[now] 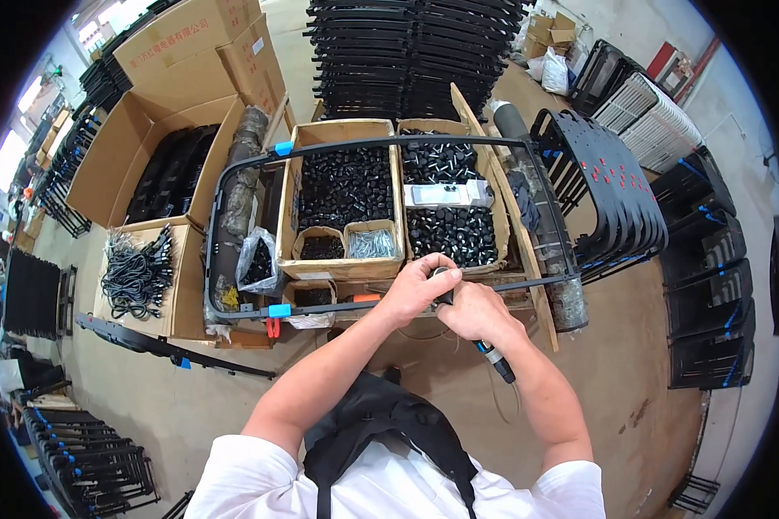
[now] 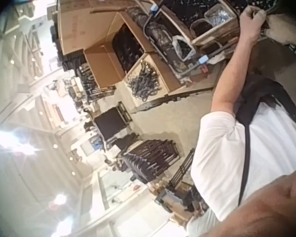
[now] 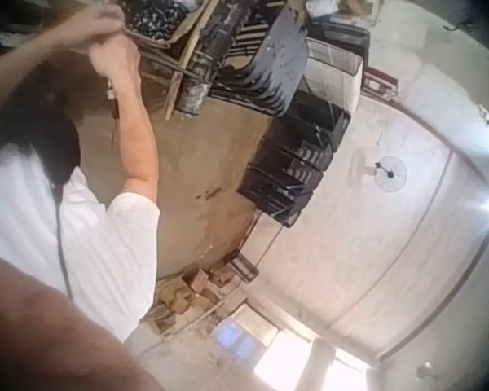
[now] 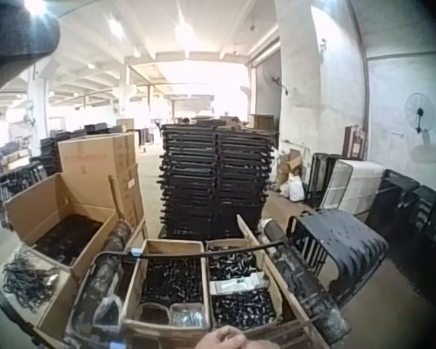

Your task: Assembling the handle, housing, and wiring components of a walk-behind lawnmower in a factory setting.

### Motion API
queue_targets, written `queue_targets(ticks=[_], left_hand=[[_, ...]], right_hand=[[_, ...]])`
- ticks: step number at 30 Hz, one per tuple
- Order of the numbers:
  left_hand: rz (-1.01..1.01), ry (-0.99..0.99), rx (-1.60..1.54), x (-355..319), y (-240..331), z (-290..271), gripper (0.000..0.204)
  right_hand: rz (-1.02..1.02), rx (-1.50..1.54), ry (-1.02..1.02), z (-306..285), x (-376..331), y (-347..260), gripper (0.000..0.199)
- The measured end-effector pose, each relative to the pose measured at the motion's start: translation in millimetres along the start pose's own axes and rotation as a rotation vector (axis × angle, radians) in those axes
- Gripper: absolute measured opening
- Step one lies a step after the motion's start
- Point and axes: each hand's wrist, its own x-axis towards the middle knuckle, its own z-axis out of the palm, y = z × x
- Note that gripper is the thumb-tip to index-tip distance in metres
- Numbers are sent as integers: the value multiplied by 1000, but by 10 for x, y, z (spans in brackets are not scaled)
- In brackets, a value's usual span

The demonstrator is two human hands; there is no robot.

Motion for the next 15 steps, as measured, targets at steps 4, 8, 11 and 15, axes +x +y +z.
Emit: queue_targets(ticks=[4,8,11,15], left_hand=[[6,18,23,-18,-26,28,21],[65,41,108,3,-70,32,26],[79,36,119,22,-86,55,27],[72,19,91,28,-58,36,29]], right_hand=[[9,-17,-107,28,131,57,40],[-89,-37,-54,100,173,151,41],[-115,-28,-3,98,138,128,42],[-84,3,10,35,92,14,47]])
